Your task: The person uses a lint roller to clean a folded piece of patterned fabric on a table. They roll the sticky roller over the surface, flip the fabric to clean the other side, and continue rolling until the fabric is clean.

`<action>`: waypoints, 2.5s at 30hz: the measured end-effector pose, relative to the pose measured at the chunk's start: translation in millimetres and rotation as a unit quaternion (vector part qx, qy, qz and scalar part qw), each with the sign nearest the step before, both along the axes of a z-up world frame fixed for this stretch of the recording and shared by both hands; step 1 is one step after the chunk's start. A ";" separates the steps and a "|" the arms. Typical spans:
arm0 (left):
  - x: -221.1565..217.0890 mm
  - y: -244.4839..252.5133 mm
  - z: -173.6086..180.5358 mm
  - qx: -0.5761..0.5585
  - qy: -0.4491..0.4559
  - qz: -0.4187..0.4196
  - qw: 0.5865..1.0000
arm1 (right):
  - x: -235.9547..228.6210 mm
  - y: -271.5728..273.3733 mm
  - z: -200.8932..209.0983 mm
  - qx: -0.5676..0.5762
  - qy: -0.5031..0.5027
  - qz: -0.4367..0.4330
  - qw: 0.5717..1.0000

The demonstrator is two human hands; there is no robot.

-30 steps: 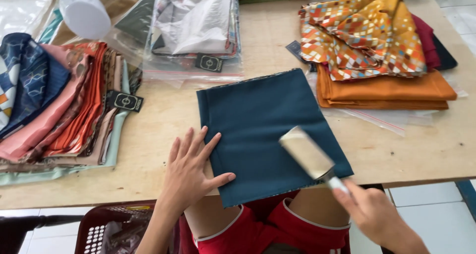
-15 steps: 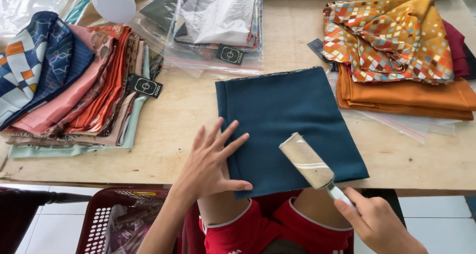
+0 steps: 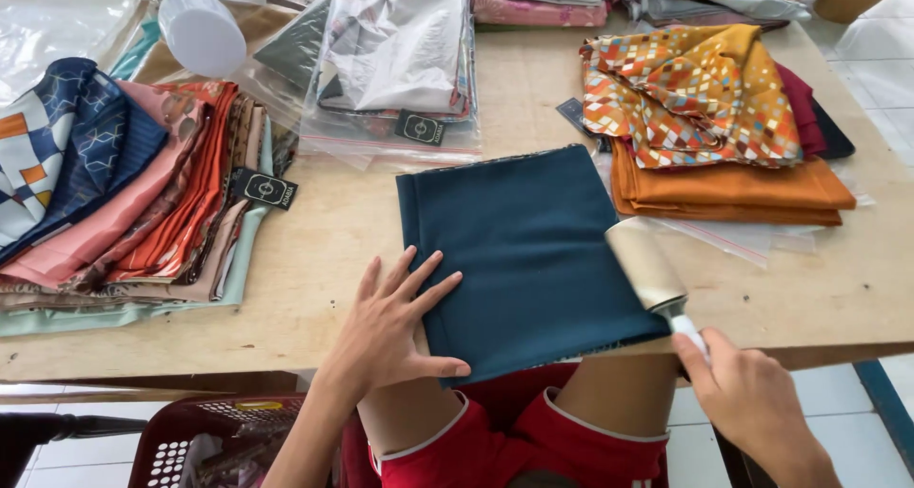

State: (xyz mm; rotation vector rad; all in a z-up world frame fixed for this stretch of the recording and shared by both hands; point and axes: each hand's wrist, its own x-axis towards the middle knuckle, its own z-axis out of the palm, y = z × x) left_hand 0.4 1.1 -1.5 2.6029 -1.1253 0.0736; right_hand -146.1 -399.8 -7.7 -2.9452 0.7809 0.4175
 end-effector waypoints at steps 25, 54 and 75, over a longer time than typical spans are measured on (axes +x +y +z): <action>9.0 -2.8 3.0 0.037 0.033 -0.006 0.999 | -10.2 46.0 -3.6 0.262 -0.104 0.253 0.926; 191.1 -14.4 -36.9 -0.087 -0.077 0.154 0.981 | 202.7 95.5 20.5 0.267 -0.360 0.637 0.628; 142.4 -40.5 -11.4 -0.149 -0.196 0.092 0.965 | 341.7 75.1 -44.0 0.187 -0.442 0.384 0.789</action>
